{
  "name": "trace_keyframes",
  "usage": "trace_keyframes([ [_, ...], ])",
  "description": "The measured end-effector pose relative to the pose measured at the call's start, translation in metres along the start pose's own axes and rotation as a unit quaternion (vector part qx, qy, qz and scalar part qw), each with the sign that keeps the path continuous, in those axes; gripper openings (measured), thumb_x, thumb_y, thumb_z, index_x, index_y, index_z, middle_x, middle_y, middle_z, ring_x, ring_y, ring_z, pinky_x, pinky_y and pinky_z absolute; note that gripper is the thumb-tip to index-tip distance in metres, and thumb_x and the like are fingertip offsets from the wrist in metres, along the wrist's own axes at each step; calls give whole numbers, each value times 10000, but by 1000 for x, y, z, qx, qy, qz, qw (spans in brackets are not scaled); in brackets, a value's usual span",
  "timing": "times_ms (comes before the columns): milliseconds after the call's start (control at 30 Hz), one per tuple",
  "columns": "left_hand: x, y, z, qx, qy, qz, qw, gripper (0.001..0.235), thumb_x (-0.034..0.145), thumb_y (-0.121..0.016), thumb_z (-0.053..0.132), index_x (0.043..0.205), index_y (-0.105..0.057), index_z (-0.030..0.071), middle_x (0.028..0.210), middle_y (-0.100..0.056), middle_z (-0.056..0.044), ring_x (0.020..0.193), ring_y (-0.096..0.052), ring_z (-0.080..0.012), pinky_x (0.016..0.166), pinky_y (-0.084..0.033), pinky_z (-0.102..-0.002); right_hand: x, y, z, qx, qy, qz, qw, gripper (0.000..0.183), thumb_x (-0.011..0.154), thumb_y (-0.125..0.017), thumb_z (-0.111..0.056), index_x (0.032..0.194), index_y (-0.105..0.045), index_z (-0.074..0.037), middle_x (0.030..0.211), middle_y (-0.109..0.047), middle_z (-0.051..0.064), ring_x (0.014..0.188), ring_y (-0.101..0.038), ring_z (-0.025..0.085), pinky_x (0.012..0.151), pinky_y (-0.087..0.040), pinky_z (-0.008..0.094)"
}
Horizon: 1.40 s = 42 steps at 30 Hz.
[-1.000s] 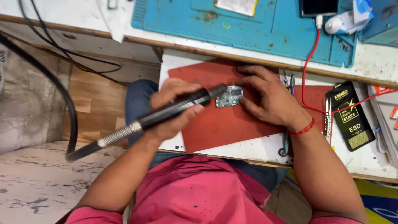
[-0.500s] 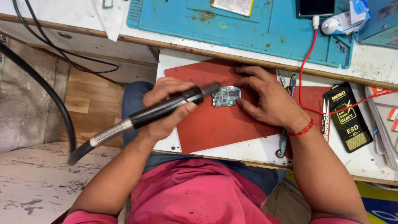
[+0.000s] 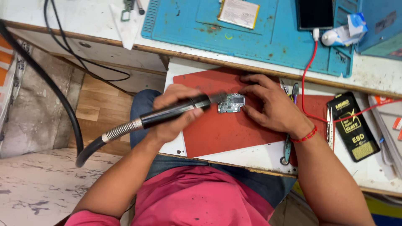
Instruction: The person scrubs a small circuit board with a brush on a red mat, then uses a hot air gun to blow air over the board. The workbench contains various tools and electronic parts.
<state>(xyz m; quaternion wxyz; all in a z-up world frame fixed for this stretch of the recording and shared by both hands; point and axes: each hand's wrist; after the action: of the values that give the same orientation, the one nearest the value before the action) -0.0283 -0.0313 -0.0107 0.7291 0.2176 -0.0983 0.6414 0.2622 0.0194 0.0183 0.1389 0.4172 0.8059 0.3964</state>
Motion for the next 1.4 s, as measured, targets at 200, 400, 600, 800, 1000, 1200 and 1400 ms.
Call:
trace_keyframes([
  [200, -6, -2, -4, -12, 3, 1, 1000, 356, 903, -836, 290, 1167, -712, 86, 1131, -735, -68, 1079, -679, -225, 1027, -536, -358, -2, 0, 4, 7, -15, -11, 1000, 413, 811, -760, -119, 1208, -684, -36, 1420, -563, 162, 1251, -584, 362, 1004, -513, 421],
  [400, -5, 0, -2, -17, -13, -30, 999, 365, 918, -832, 318, 1173, -705, 89, 1119, -756, -60, 1066, -654, -218, 1021, -524, -346, -2, 2, 0, -6, 13, -11, 1000, 417, 791, -771, -122, 1192, -693, -37, 1422, -560, 165, 1262, -573, 369, 1021, -499, 443],
  [600, -5, 1, -2, -10, -1, -35, 999, 386, 891, -833, 330, 1160, -708, 83, 1115, -745, -72, 1102, -660, -233, 1072, -517, -369, -1, 1, 2, -1, 2, -17, 1000, 399, 800, -764, -140, 1183, -698, -48, 1434, -559, 158, 1278, -568, 358, 1035, -493, 434],
  [800, -5, -2, -1, 0, -14, -48, 999, 396, 867, -854, 329, 1148, -706, 93, 1132, -737, -63, 1146, -665, -252, 1092, -504, -381, -4, 2, 3, -7, 2, -15, 1000, 411, 802, -761, -136, 1197, -697, -44, 1434, -562, 159, 1287, -563, 364, 1056, -479, 445],
  [1000, -4, 0, -3, 15, -22, -72, 997, 399, 855, -876, 303, 1151, -714, 89, 1130, -758, -60, 1141, -644, -255, 1072, -514, -380, -4, 2, 4, -3, -4, -20, 1000, 419, 809, -767, -148, 1209, -692, -46, 1438, -552, 163, 1295, -557, 362, 1053, -482, 432],
  [1200, -3, 0, -1, -44, 18, -24, 999, 377, 900, -853, 294, 1187, -701, 102, 1172, -723, -53, 1143, -674, -249, 1068, -537, -376, -3, 3, 2, -11, 17, -14, 1000, 419, 803, -761, -121, 1208, -694, -39, 1435, -557, 163, 1304, -558, 367, 1071, -480, 443],
  [1400, -7, -2, -3, -27, 27, -2, 999, 396, 922, -850, 294, 1218, -682, 91, 1188, -719, -53, 1113, -676, -226, 1033, -543, -357, -3, 1, 2, -5, -6, -10, 1000, 396, 825, -753, -117, 1210, -699, -45, 1400, -601, 142, 1247, -612, 336, 1008, -532, 409],
])
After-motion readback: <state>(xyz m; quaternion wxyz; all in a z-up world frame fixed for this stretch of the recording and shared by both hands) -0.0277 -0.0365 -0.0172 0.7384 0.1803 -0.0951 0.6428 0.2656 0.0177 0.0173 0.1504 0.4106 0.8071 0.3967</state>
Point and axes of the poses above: each hand's wrist, its own x-axis towards the middle knuckle, its own y-axis out of the back of the hand, z = x × y
